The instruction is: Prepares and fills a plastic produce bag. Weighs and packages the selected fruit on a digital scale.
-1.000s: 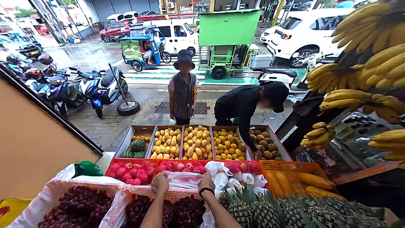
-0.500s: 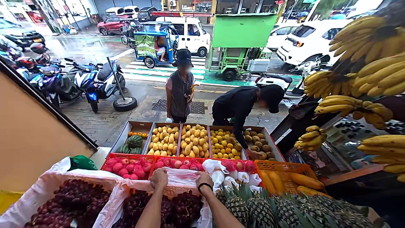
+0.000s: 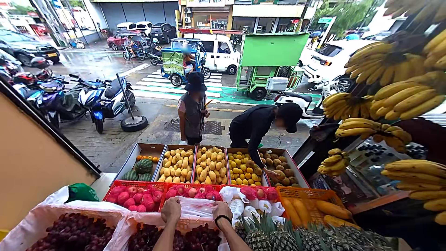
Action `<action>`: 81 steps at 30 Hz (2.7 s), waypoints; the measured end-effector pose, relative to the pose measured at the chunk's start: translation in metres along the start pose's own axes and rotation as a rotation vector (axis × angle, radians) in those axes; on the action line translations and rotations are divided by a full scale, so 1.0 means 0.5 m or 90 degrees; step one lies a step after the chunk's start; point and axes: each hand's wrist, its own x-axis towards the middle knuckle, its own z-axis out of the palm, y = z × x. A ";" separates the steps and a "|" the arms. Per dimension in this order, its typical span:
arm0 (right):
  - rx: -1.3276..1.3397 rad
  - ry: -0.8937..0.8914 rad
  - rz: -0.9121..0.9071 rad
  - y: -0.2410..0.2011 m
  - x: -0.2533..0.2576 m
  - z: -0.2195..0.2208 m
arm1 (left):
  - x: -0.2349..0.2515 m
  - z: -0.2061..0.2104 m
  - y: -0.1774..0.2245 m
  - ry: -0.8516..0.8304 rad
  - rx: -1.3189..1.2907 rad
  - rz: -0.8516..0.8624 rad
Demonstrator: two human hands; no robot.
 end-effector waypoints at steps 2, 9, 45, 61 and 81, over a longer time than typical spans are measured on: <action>-0.003 -0.005 0.004 0.000 0.004 0.003 | 0.002 0.000 0.000 -0.001 -0.001 -0.006; 0.002 -0.010 0.018 -0.006 0.003 0.004 | -0.003 -0.007 -0.002 -0.002 0.004 -0.003; 0.057 -0.041 0.024 0.015 -0.009 -0.007 | -0.024 -0.005 0.007 -0.004 0.015 -0.009; 0.033 -0.038 0.029 0.001 -0.006 -0.012 | -0.019 -0.009 0.011 0.046 0.004 0.083; 0.082 -0.065 0.062 0.013 0.002 -0.009 | -0.018 0.003 0.018 0.011 0.036 0.012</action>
